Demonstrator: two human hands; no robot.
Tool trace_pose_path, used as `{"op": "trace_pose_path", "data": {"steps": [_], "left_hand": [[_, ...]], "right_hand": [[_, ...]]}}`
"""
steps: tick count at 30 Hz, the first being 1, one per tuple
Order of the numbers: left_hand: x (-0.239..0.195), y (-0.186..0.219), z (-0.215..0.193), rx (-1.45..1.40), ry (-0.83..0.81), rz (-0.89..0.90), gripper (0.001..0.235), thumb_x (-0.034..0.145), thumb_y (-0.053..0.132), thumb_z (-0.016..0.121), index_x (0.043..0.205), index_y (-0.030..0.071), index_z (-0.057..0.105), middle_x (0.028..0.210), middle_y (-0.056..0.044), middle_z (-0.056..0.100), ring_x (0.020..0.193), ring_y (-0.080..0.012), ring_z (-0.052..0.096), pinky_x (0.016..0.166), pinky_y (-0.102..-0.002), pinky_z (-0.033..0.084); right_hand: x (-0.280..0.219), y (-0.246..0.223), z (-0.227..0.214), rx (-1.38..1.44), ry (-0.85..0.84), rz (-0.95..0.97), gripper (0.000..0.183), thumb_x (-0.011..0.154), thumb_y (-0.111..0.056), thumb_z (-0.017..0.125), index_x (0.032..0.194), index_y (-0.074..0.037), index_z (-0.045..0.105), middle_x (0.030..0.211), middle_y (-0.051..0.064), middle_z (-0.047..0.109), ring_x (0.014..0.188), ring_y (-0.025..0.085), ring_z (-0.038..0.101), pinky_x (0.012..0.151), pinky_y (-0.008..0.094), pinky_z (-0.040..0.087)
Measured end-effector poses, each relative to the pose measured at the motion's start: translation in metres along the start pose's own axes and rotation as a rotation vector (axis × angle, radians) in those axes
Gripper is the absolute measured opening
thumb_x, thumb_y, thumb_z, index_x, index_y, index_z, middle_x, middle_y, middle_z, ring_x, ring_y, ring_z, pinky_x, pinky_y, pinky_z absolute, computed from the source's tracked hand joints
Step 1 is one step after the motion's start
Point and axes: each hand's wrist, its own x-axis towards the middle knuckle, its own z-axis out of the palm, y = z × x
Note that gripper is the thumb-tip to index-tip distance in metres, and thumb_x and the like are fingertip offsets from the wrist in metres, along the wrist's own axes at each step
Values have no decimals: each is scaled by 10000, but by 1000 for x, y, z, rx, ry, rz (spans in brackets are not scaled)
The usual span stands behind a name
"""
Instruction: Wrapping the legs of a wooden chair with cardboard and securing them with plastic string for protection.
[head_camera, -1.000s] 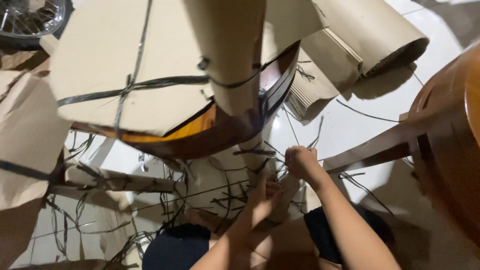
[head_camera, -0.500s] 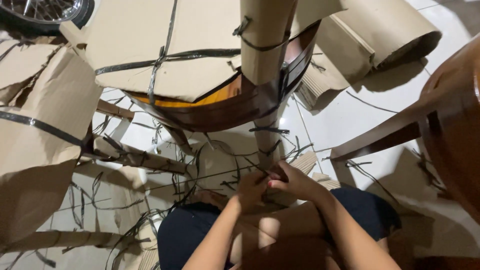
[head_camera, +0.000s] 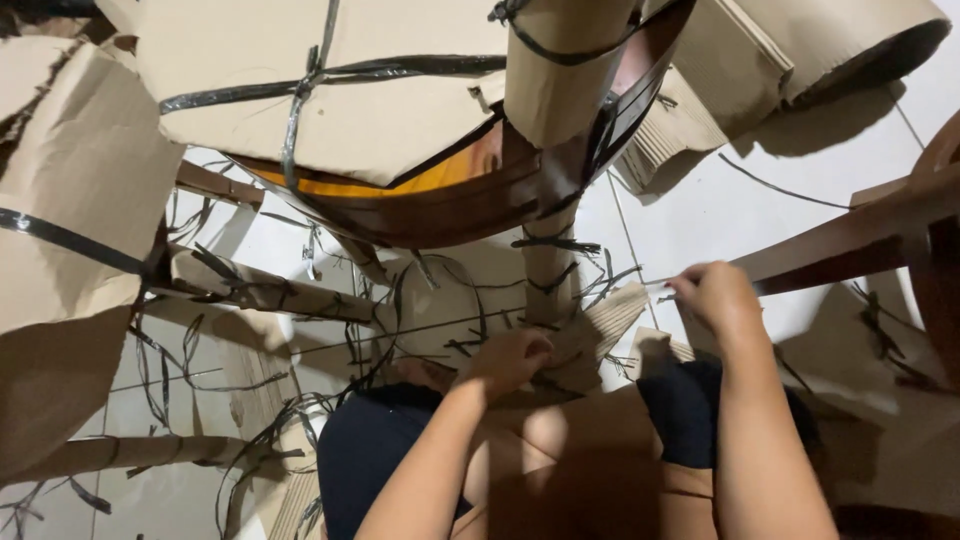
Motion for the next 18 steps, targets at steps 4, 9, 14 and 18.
{"op": "trace_pose_path", "data": {"steps": [4, 9, 14, 18], "left_hand": [[15, -34, -5, 227, 111, -172, 406, 989, 394, 558, 1300, 149, 650, 1162, -153, 712, 1114, -368, 693, 939, -523, 560], [50, -99, -8, 884, 304, 156, 522, 986, 372, 551, 1467, 169, 560, 1340, -226, 613, 1256, -378, 624, 1048, -490, 531], [37, -15, -34, 115, 637, 15, 780, 1011, 96, 616, 1657, 190, 191, 1642, -261, 205, 1480, -503, 314, 1135, -688, 369], [47, -18, -30, 136, 630, 132, 745, 1016, -14, 544, 1652, 228, 240, 1646, -260, 184, 1496, -512, 283, 1125, -692, 383]], "right_hand": [[43, 12, 24, 116, 475, -38, 92, 933, -372, 816, 1004, -314, 811, 815, -41, 752, 871, 229, 746, 772, 350, 586], [53, -41, 41, 556, 455, -326, 118, 962, -109, 797, 1041, -195, 815, 939, 94, 756, 942, 296, 728, 826, 383, 591], [60, -74, 55, 621, 252, -487, 199, 897, 47, 755, 1043, -81, 797, 945, 196, 748, 915, 385, 719, 815, 468, 603], [80, -71, 69, 641, 147, -508, 237, 893, 62, 692, 1084, -48, 780, 933, 247, 744, 877, 398, 717, 781, 500, 597]]}}
